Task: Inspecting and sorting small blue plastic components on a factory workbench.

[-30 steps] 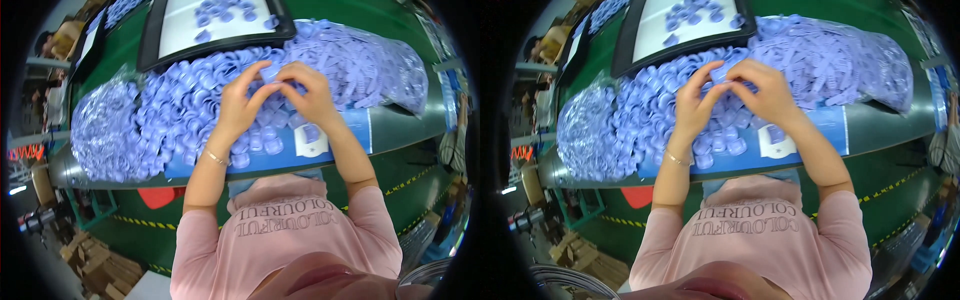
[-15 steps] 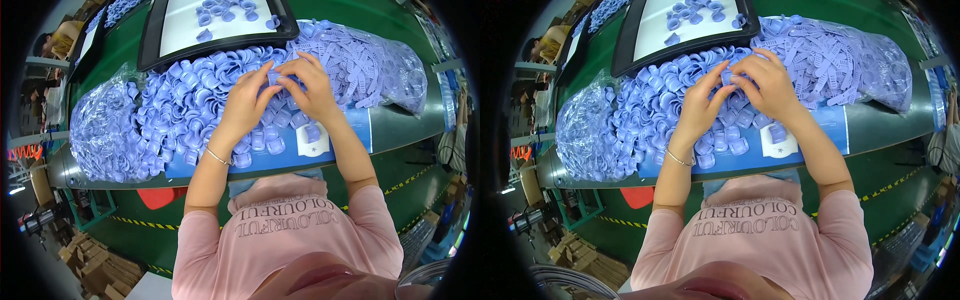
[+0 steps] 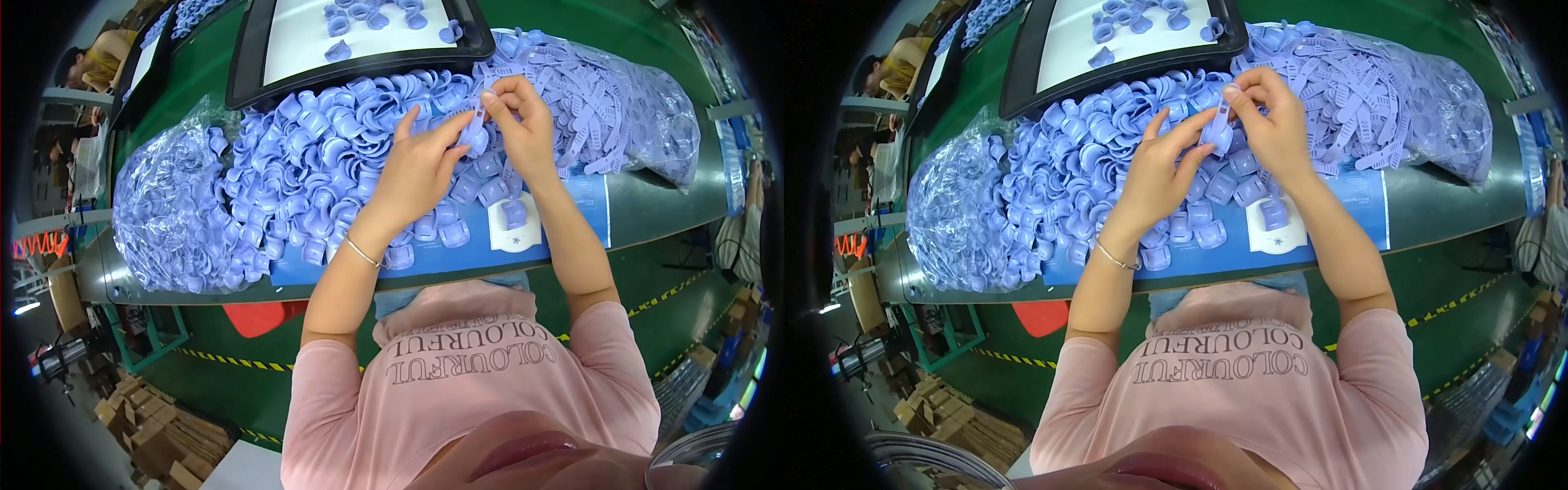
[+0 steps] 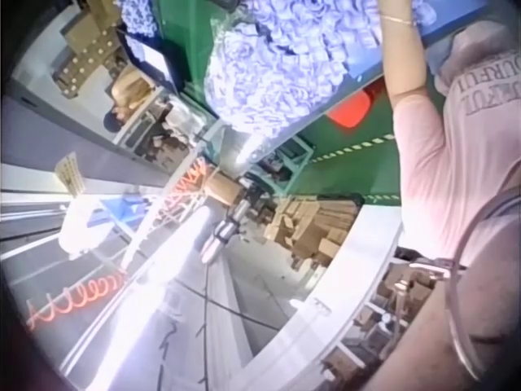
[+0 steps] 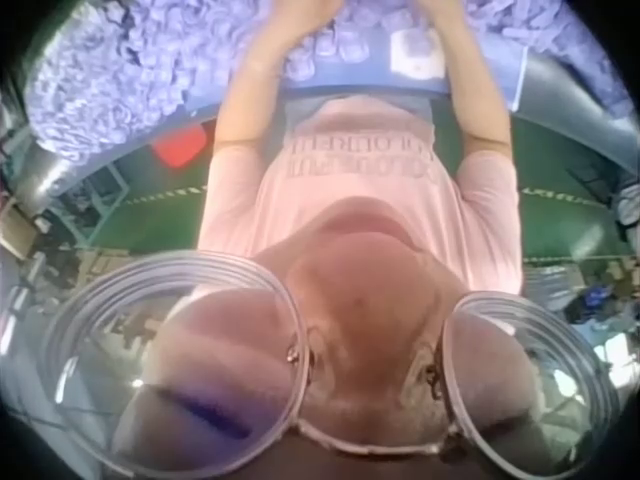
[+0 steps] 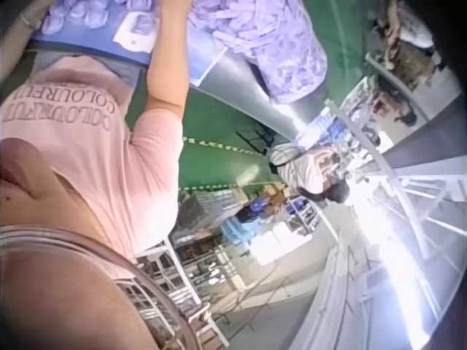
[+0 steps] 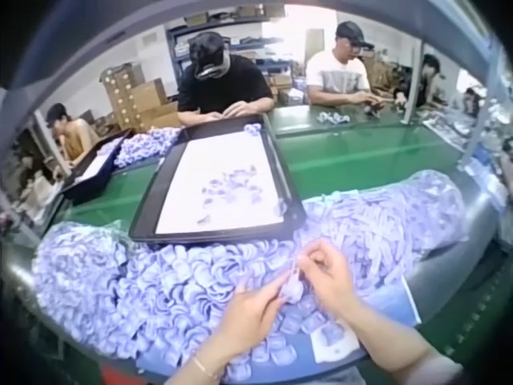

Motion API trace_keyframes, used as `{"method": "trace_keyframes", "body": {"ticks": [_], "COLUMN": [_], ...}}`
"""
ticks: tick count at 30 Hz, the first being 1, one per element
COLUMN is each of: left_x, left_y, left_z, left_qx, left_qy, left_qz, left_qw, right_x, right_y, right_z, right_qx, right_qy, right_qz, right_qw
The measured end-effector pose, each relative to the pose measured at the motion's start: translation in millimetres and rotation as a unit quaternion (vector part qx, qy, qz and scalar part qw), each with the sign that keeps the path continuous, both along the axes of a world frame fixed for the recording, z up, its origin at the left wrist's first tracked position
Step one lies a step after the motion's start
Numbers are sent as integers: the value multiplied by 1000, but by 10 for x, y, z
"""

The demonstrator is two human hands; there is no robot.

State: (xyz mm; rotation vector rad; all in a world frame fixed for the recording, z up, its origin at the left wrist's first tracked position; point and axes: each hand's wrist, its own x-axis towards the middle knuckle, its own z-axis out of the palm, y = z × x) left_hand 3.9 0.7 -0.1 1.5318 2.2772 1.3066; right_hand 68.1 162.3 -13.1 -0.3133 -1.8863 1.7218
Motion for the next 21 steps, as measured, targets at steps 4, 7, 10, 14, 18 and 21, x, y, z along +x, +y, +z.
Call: {"method": "trace_keyframes", "body": {"ticks": [4,7,10,14,18,21], "left_x": [6,7,-34,3,37,38], "left_y": [35,15,-20,-14,1,10], "left_z": [6,-12,-98,-31,-15,-20], "left_qx": [33,59,99,112,106,108], "left_qy": [-14,-84,-140,-126,-9,0], "left_qz": [24,52,90,106,115,125], "left_qw": [999,993,981,980,988,986], "right_x": [28,71,71,106,99,100], "right_y": [-1,-122,-236,-262,-230,-215], "right_z": [104,127,134,221,239,170], "right_qx": [86,178,243,444,459,479], "right_qy": [-38,2,33,85,76,75], "right_qz": [-3,-27,-48,-91,-114,-103], "right_qw": [996,984,968,887,878,868]}}
